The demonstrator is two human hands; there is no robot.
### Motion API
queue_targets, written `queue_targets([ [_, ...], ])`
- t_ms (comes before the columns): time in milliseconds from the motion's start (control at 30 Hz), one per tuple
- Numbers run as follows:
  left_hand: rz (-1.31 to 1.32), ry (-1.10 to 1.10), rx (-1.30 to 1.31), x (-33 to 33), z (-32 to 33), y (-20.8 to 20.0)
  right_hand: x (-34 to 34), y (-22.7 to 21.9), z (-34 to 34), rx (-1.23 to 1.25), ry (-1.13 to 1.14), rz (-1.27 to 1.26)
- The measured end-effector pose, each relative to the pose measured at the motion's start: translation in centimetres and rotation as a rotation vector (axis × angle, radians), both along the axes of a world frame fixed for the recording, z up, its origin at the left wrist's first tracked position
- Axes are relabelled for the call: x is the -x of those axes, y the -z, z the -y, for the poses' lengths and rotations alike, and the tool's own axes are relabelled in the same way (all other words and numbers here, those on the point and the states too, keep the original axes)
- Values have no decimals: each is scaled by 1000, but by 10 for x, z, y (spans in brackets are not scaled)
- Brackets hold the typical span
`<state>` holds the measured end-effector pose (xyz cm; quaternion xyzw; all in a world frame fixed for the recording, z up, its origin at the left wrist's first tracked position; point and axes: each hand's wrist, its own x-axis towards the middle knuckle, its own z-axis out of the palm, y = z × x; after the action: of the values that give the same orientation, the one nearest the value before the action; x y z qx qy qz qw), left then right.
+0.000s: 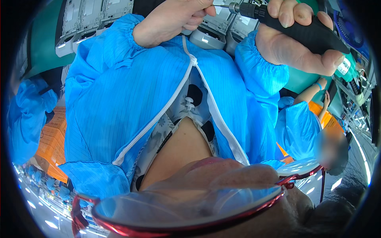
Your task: Use an electric screwdriver to assemble electronic components at a factory workstation.
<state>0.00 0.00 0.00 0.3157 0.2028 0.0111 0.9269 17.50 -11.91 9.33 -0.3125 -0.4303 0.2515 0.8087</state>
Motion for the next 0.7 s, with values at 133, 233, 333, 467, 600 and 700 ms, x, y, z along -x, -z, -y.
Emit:
queue_targets([
  [133, 11, 9, -223, -2, -2, 4, 1, 12, -1, -61, -17, 127],
  [233, -14, -17, -303, -4, -6, -10, -1, 12, 4, -50, 19, 99],
  [333, 53, -228, -232, 4, -15, -12, -2, 6, 15, 38, -65, 202],
  [467, 107, -314, -36, 21, -42, 5, 28, 30, 27, 237, -18, -36],
  [600, 73, -320, -6, 14, -39, -1, 33, 62, 29, 179, -99, -132],
  [700, 73, -326, -2, 20, -36, 1, 39, 72, 28, 313, -49, -119],
])
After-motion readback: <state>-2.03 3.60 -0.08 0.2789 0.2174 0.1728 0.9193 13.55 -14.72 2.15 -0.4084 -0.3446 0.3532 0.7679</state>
